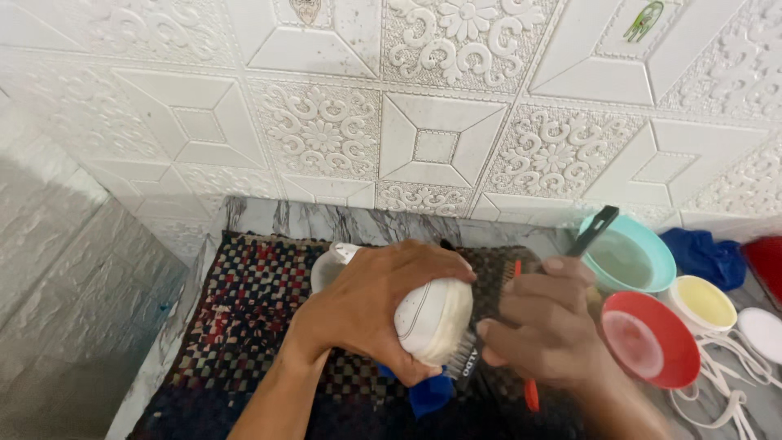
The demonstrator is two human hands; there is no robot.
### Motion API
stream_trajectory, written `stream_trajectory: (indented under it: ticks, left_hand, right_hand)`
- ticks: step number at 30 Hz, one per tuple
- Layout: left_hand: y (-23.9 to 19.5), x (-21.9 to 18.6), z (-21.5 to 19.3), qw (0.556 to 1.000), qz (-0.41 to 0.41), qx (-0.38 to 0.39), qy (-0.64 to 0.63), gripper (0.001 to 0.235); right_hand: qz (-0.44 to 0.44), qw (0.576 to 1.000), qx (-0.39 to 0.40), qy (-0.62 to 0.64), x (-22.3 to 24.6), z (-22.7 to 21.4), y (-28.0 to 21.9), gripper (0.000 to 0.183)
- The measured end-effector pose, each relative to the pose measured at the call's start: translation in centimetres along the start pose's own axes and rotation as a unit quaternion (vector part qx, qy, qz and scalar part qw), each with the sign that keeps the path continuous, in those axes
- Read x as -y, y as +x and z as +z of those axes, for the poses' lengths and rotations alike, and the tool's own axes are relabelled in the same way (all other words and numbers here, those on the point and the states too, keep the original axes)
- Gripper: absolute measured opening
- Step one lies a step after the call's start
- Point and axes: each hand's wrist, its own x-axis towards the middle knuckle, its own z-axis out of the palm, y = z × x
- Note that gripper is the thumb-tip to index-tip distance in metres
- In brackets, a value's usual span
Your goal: The person scrubs a white sneaker with a brush and wipes it with a blue cloth. They rotate the shoe to clean different sides, including the sole and upper, while using a blue cloth to wipe away residue.
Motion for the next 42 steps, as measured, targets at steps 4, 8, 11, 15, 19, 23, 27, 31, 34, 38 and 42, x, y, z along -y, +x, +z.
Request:
stream_trajectory:
  ticks: [4,8,11,15,19,23,27,31,34,38,42]
  left_hand:
    - [0.2,0.3,-0.1,1.000,-0.012,-0.010,-0.001,0.086]
    - [0.1,0.5,-0.2,1.000,-0.020,0.002,0.003,0.085]
    - [-0.1,0.5,0.1,1.000,-0.023,0.007,0.005,0.087]
    - [-0.1,0.6,-0.2,1.000,-0.018,-0.007,-0.011,0.084]
    - [0.2,0.7,-0.6,1.000,-0.006,-0.004,-0.024,0.082]
    - [-0.2,0.5,0.1,1.000,0.005,-0.006,-0.013,0.083]
    - [0.3,0.0,0.1,1.000,0.026,-0.007,0.002,0.081]
    - [0.6,0.2,0.5,0.999,0.034,-0.017,0.008,0.078]
    - [0.5,0.5,0.8,1.000,0.017,0.006,0.020,0.084]
    - [0.3,0.3,0.9,1.000,0.024,0.001,0.012,0.082]
    - [0.4,-0.1,0.9,1.000,0.008,0.026,0.015,0.084]
  right_hand:
    - [0.031,0.990,-0.137,0.034,-2.3,1.7,2.0,0.020]
    - [-0.005,0.998,-0.054,0.011,-2.4,1.8,1.8,0.022]
    - [-0.004,0.998,-0.050,0.038,-1.3,0.8,4.1,0.025]
    - [-0.049,0.995,-0.074,0.041,-3.7,2.2,-0.3,0.002]
    - [0.015,0.993,-0.119,0.022,-2.9,2.3,-0.2,0.010]
    - [0.034,0.997,-0.063,0.042,-2.3,1.9,0.8,0.011]
    - [0.025,0.997,-0.018,0.068,-1.3,0.2,2.9,0.015]
    - [0.103,0.989,0.033,0.097,-2.2,-0.8,3.9,0.018]
    - [0.030,0.995,0.070,0.067,-2.2,-1.7,3.9,0.021]
    - [0.054,0.996,0.044,0.057,-2.6,-1.4,3.8,0.014]
    - [0.052,0.994,0.065,0.068,-3.7,-1.2,3.3,0.024]
